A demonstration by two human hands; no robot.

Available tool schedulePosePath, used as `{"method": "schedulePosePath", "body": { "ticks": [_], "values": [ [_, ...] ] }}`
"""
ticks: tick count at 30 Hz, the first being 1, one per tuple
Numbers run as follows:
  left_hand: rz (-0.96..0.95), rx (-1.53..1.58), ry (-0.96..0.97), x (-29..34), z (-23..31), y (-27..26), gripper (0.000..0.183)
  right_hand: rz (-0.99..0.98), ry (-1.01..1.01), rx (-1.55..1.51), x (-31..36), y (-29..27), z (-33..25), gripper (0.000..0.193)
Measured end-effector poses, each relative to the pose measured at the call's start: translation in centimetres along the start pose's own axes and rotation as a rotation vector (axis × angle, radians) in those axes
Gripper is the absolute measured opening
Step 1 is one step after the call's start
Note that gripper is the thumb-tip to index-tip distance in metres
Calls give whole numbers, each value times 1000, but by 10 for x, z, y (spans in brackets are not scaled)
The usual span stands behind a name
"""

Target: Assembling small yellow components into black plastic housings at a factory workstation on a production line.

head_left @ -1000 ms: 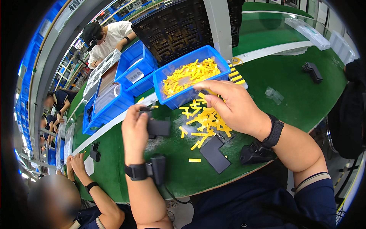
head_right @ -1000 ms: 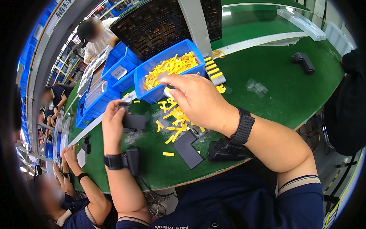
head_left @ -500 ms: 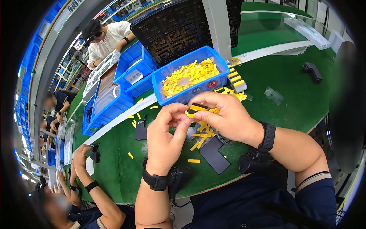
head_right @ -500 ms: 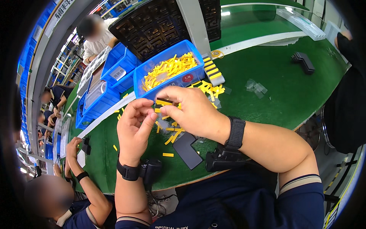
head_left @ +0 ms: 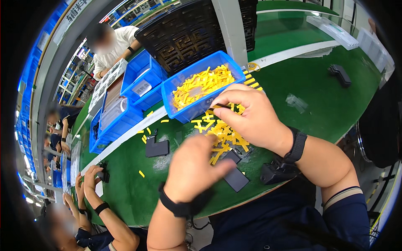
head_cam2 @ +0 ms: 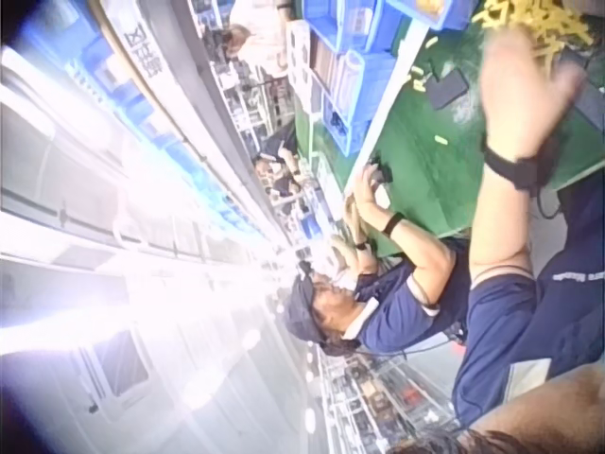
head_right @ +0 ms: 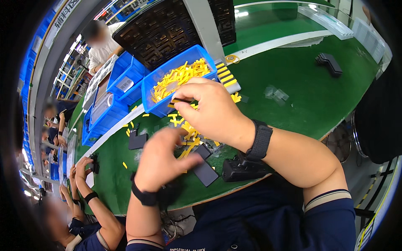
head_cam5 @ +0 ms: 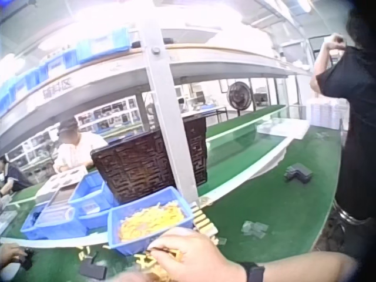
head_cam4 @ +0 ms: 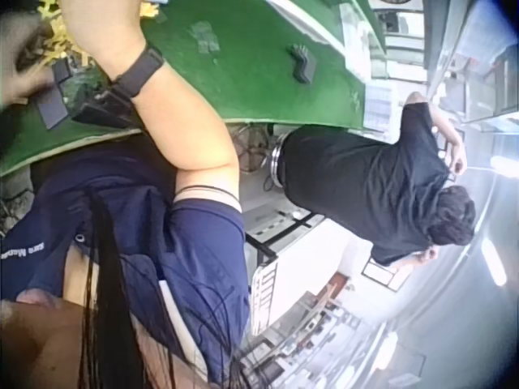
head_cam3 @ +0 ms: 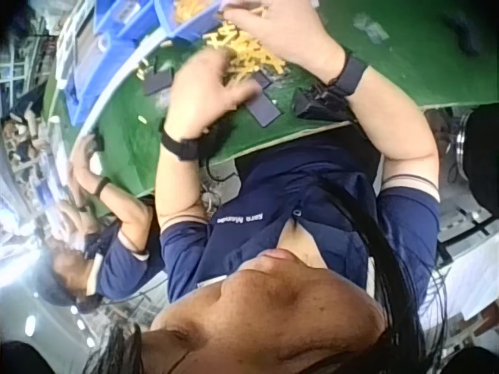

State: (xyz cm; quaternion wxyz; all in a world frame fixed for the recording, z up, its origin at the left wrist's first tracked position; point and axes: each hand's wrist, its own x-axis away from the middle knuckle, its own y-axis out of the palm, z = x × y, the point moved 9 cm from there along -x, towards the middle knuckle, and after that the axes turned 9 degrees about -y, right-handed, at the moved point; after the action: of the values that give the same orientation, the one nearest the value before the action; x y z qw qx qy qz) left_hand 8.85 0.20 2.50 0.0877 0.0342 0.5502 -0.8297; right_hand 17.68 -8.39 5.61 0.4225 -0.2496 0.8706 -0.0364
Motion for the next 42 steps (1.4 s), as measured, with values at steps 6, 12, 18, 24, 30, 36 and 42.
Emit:
{"method": "schedulePosePath", "body": {
  "ticks": [6, 12, 18, 24, 30, 36, 42],
  "values": [
    [-141, -90, 38, 14, 30, 23, 68, -19, -62, 64, 0, 4, -9, 10],
    [-166, 146, -129, 5, 7, 18, 38, -9, -102, 9, 2, 5, -10, 10],
    [-38, 1012, -306, -2, -36, 10, 12, -62, -1, -3, 4, 9, -8, 12],
    [-45, 1115, -273, -3, -31, 8, 17, -74, 67, -48, 6, 11, -5, 13],
    [-30, 1093, -266, -3, -31, 6, 18, -77, 93, -60, 6, 12, -5, 12],
    [-51, 1110, -268, -4, -27, 6, 18, -55, 64, -48, 7, 11, -4, 12],
    [-24, 1061, -277, -2, -33, 6, 21, -46, -97, 58, 6, 12, -18, 10]
  ]
}}
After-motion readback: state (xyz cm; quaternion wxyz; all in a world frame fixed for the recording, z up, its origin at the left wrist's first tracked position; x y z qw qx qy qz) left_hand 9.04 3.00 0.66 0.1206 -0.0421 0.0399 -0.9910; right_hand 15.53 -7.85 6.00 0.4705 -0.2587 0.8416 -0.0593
